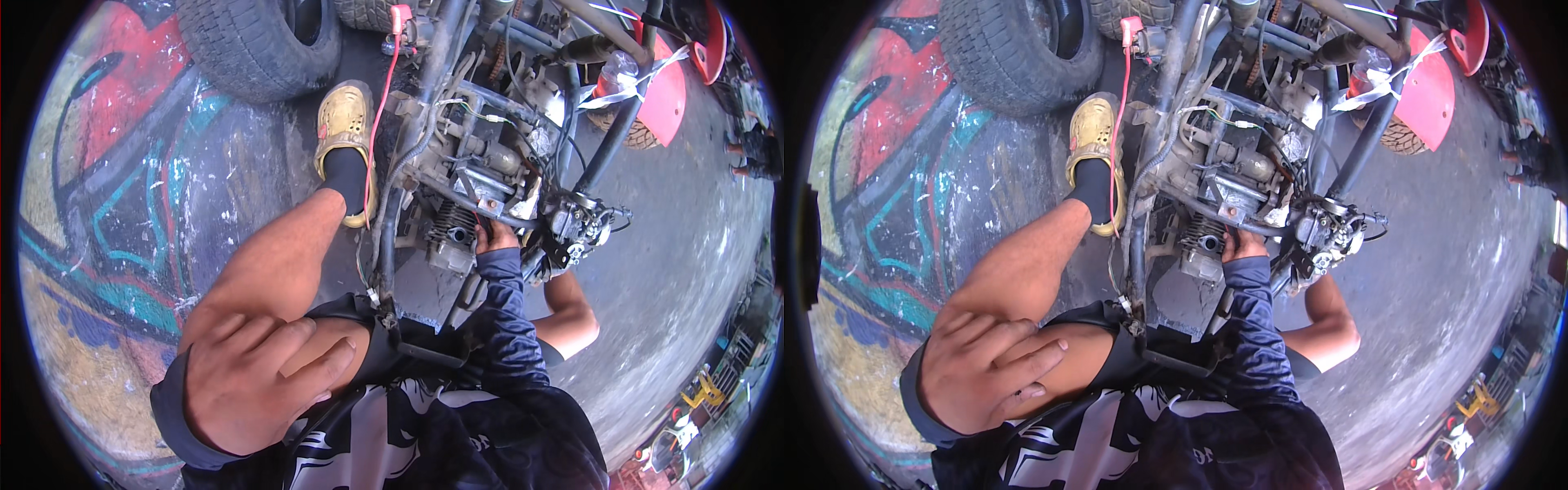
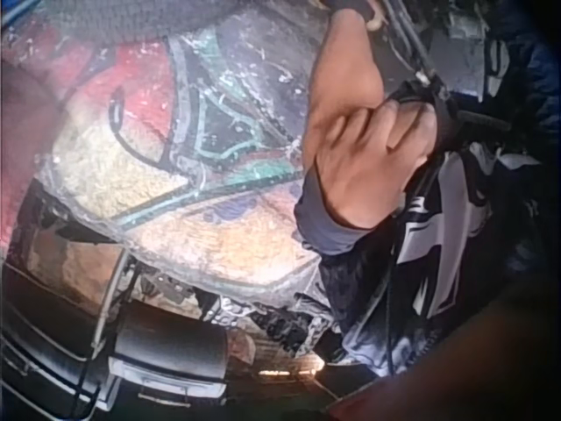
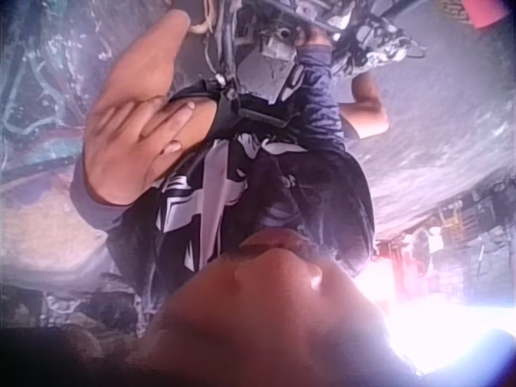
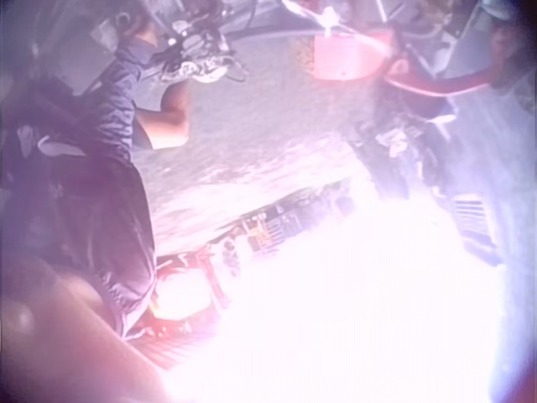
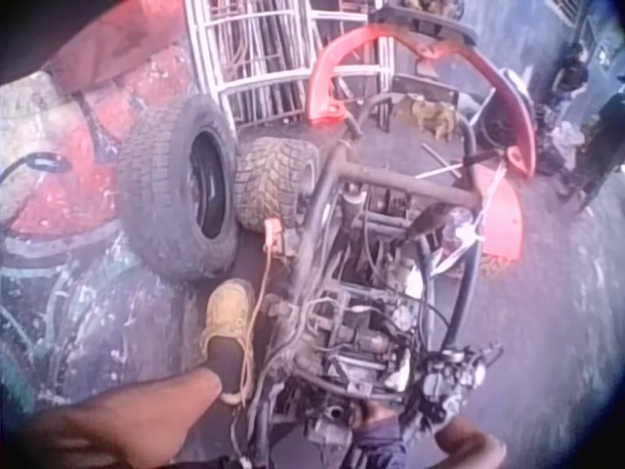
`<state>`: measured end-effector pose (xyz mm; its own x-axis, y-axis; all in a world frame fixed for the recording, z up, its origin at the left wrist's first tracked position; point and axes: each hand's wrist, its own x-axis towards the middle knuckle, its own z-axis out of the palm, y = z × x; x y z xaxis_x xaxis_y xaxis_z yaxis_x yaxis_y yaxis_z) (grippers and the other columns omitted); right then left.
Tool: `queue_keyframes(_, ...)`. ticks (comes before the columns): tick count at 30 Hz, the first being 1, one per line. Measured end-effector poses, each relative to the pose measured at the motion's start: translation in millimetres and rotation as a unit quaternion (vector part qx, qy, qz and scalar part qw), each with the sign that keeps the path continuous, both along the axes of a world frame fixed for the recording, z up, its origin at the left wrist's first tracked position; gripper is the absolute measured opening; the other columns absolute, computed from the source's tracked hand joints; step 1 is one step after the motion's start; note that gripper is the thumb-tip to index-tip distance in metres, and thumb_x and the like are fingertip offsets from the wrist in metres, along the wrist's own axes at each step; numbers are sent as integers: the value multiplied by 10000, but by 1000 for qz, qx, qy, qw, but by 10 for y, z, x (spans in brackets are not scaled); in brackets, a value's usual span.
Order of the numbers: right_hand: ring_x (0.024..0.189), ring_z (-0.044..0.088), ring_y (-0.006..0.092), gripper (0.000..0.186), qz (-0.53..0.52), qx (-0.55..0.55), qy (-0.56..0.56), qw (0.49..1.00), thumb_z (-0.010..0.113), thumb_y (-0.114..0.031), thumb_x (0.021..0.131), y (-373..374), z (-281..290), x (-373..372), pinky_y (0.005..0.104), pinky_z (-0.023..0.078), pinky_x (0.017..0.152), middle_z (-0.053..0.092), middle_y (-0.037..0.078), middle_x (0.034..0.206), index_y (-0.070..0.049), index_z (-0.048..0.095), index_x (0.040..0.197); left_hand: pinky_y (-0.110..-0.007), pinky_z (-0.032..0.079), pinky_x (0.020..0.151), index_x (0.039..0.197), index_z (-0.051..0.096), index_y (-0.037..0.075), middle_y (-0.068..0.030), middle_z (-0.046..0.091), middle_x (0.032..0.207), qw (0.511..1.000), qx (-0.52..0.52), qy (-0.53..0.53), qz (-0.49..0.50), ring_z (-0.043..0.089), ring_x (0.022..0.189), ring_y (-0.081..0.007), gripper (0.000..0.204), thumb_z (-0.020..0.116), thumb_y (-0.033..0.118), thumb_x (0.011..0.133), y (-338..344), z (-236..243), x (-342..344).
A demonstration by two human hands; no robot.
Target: Dismantle or repair a small engine on a vehicle frame using a screwdriver.
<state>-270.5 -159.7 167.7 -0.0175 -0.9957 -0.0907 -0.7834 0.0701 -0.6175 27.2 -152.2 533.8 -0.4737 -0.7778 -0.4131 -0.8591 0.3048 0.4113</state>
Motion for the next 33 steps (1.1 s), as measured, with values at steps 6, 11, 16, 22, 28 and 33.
queue_keyframes(6, 825, 593, 402, 271, 33, 8, -48, 998, 650, -190, 769, -94, 39, 398, 430, 478, 739, 615, 214, 903, -40, 614, 993, -315, 376, 673, 1045, 644, 203, -10, 577, 905, 998, -10, -57, 39, 518, 716, -167, 436, 687, 222, 611, 134, 437, -46)
queue_keyframes(11, 814, 593, 403, 252, -6, -14, 14, 1000, 643, -173, 774, 55, -110, -88, 424, 480, 729, 616, 216, 883, -34, 614, 983, -315, 375, 671, 1042, 644, 203, -13, 579, 906, 1000, -11, 2, -15, 518, 708, -165, 427, 685, 228, 618, -18, -47, -2)
queue_keyframes(16, 808, 600, 397, 255, 28, -6, -61, 998, 640, -159, 776, -83, 22, 361, 418, 483, 729, 618, 217, 881, -35, 615, 997, -316, 377, 673, 1048, 643, 203, -17, 581, 916, 998, -14, -56, 31, 521, 717, -165, 427, 683, 228, 624, 123, 422, -35)
queue_keyframes(22, 831, 606, 389, 279, -11, 10, -21, 1000, 647, -146, 772, 0, -123, -48, 410, 484, 739, 622, 224, 896, -40, 615, 1028, -315, 381, 676, 1055, 641, 202, -21, 585, 918, 1000, -6, -10, 0, 526, 720, -168, 427, 683, 227, 630, 14, 68, -3)
queue_keyframes(28, 825, 618, 377, 293, -7, -4, -31, 999, 649, -130, 771, 40, -278, -129, 393, 492, 743, 626, 228, 915, -35, 613, 1046, -315, 386, 671, 1060, 638, 202, -24, 587, 916, 1000, -2, -4, 1, 531, 725, -169, 431, 685, 225, 633, 11, 40, -14)
queue_keyframes(33, 820, 624, 370, 285, 17, -21, -27, 999, 660, -125, 767, -10, -180, -73, 383, 492, 739, 629, 222, 898, -27, 615, 1031, -314, 387, 670, 1059, 637, 204, -20, 584, 904, 1000, -5, -8, 3, 531, 725, -168, 432, 686, 225, 630, -15, 100, -20)
